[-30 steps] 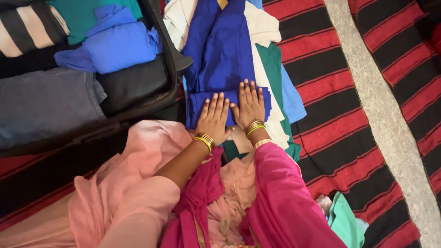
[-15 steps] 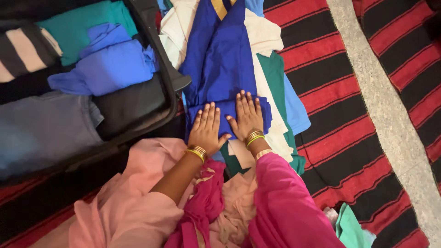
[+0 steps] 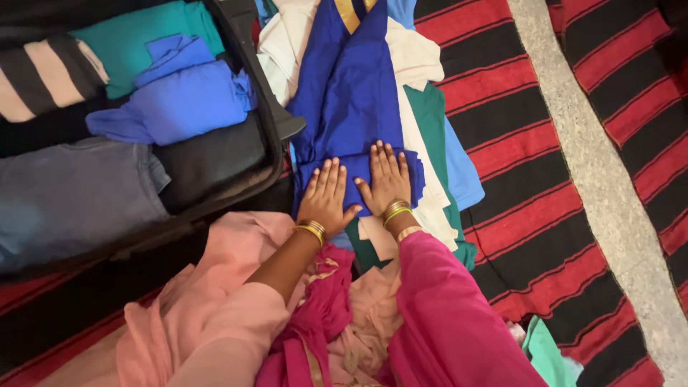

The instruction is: The person folds various blue and green garments by hand and places them into a black suitcase on a rug.

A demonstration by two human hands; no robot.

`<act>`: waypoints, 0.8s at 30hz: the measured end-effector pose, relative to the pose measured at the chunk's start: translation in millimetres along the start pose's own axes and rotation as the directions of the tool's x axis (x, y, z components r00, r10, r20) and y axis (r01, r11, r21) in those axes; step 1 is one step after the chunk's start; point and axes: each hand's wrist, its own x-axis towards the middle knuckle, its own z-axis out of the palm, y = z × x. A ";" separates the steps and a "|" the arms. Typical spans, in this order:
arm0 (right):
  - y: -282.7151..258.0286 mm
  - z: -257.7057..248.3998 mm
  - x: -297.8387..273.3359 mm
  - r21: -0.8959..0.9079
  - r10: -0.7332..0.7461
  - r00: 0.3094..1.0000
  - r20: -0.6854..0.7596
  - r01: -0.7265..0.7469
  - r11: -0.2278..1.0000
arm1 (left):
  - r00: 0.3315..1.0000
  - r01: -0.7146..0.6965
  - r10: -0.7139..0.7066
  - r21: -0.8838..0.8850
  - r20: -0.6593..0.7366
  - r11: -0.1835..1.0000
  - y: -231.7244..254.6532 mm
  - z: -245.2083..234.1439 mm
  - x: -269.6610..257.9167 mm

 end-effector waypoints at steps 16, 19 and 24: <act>-17.3 -29.8 -21.4 -0.058 -0.047 0.997 -0.065 0.043 0.997 | 0.977 0.149 -0.160 0.088 0.138 0.985 23.9 -25.9 11.2; -21.0 -33.7 -32.3 -0.065 -0.052 0.998 -0.029 0.050 0.997 | 0.976 0.166 -0.178 0.098 0.125 0.981 30.6 -21.3 8.9; -17.4 -35.8 -44.4 -0.086 -0.062 0.998 0.005 0.062 0.994 | 0.999 0.049 -0.049 0.172 -0.003 0.984 34.4 1.8 1.0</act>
